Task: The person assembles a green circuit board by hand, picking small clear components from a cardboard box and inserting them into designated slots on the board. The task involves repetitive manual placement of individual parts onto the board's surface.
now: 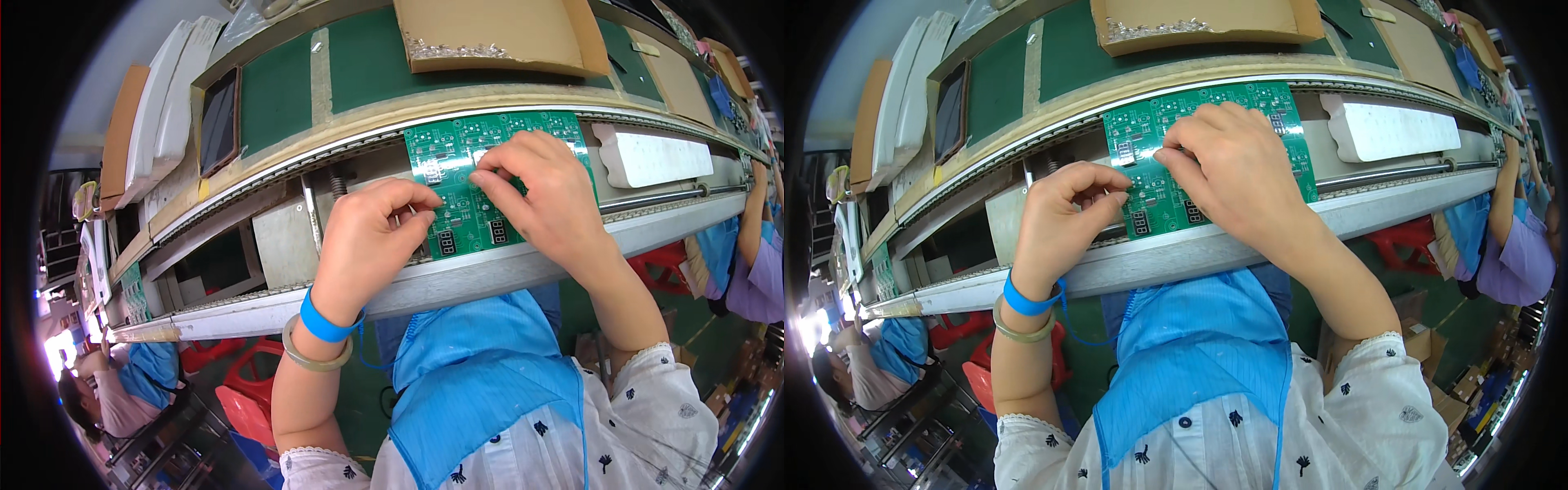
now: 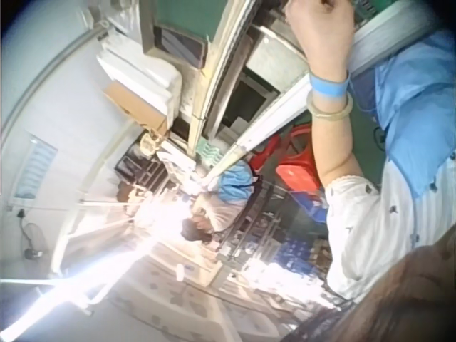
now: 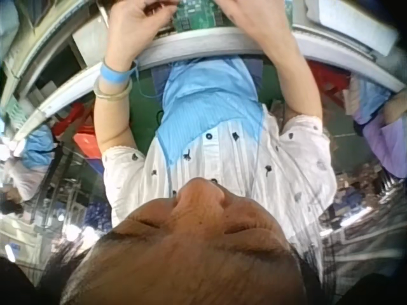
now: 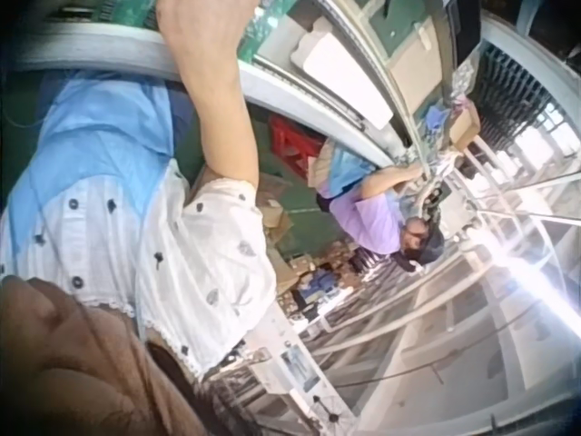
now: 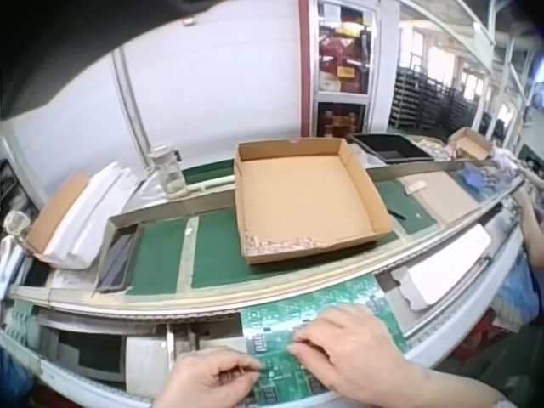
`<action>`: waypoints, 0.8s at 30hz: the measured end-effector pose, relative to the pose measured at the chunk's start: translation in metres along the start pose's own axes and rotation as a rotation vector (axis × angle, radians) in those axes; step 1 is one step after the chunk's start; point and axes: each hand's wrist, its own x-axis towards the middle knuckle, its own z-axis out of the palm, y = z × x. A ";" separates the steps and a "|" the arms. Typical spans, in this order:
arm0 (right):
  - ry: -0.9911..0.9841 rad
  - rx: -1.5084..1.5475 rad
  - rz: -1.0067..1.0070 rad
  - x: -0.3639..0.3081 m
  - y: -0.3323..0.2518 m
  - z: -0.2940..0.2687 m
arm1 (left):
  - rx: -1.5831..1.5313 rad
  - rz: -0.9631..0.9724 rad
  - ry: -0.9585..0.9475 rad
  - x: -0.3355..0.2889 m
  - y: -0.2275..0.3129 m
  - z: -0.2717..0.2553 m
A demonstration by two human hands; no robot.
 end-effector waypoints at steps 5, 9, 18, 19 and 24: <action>0.006 0.039 0.019 -0.003 0.003 0.003 | 0.033 0.014 0.014 -0.001 -0.002 0.001; 0.012 0.034 0.018 -0.004 0.004 0.003 | 0.044 0.018 0.015 0.000 0.000 0.003; 0.020 0.039 0.006 -0.003 0.006 0.003 | 0.071 0.021 0.011 -0.002 0.002 0.003; 0.019 0.040 0.005 -0.003 0.006 0.003 | 0.072 0.024 0.013 -0.002 0.002 0.004; 0.021 0.038 0.004 -0.004 0.007 0.003 | 0.122 0.052 0.030 -0.004 0.003 0.006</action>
